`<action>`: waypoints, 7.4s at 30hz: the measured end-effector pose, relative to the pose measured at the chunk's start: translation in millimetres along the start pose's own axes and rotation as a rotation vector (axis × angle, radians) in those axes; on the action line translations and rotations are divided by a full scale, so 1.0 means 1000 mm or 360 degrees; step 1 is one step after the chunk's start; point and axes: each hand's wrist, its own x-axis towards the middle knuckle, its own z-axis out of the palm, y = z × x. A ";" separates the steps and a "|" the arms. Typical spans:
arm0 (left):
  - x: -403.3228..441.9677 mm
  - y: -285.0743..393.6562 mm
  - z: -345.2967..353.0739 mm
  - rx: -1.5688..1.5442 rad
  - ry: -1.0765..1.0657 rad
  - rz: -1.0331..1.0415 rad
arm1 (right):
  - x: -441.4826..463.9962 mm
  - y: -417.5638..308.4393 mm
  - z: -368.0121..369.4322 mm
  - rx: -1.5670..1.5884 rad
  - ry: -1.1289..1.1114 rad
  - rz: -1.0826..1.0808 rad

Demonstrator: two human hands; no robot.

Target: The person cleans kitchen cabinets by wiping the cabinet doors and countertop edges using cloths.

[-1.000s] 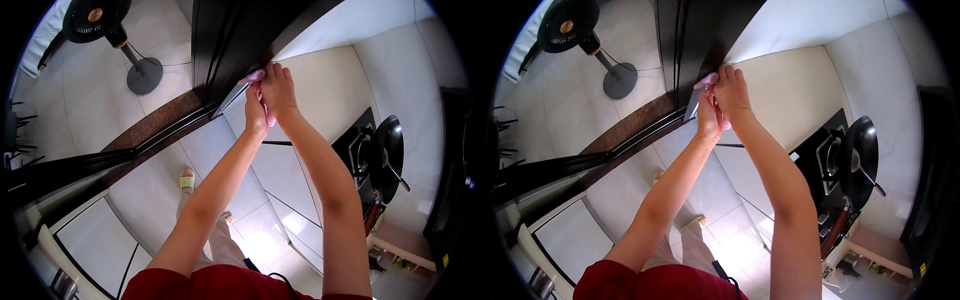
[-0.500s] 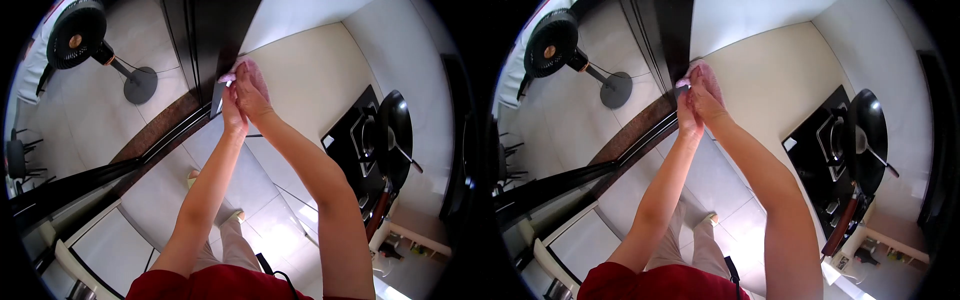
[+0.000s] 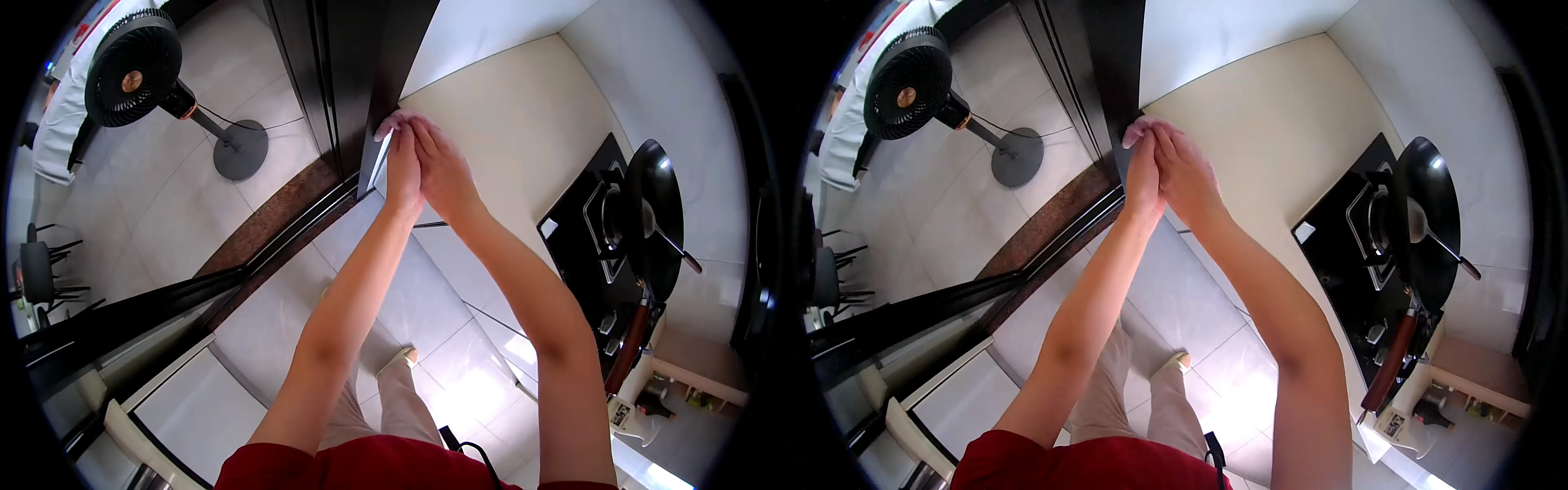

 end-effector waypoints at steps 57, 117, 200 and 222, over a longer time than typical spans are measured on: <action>0.027 -0.021 -0.021 -0.0978 0.0107 0.0100 | -0.031 0.032 0.001 0.1332 0.0390 0.0529; -0.321 -0.282 0.060 0.0724 -0.0022 -0.0414 | -0.490 -0.080 -0.041 0.1222 0.0421 0.1537; -0.853 -0.779 0.295 0.1979 -0.3249 0.1063 | -1.202 -0.180 -0.142 0.0791 0.0995 0.3189; -0.981 -0.866 0.327 0.1581 -0.3883 0.1169 | -1.301 -0.153 -0.125 0.0911 0.1788 0.4317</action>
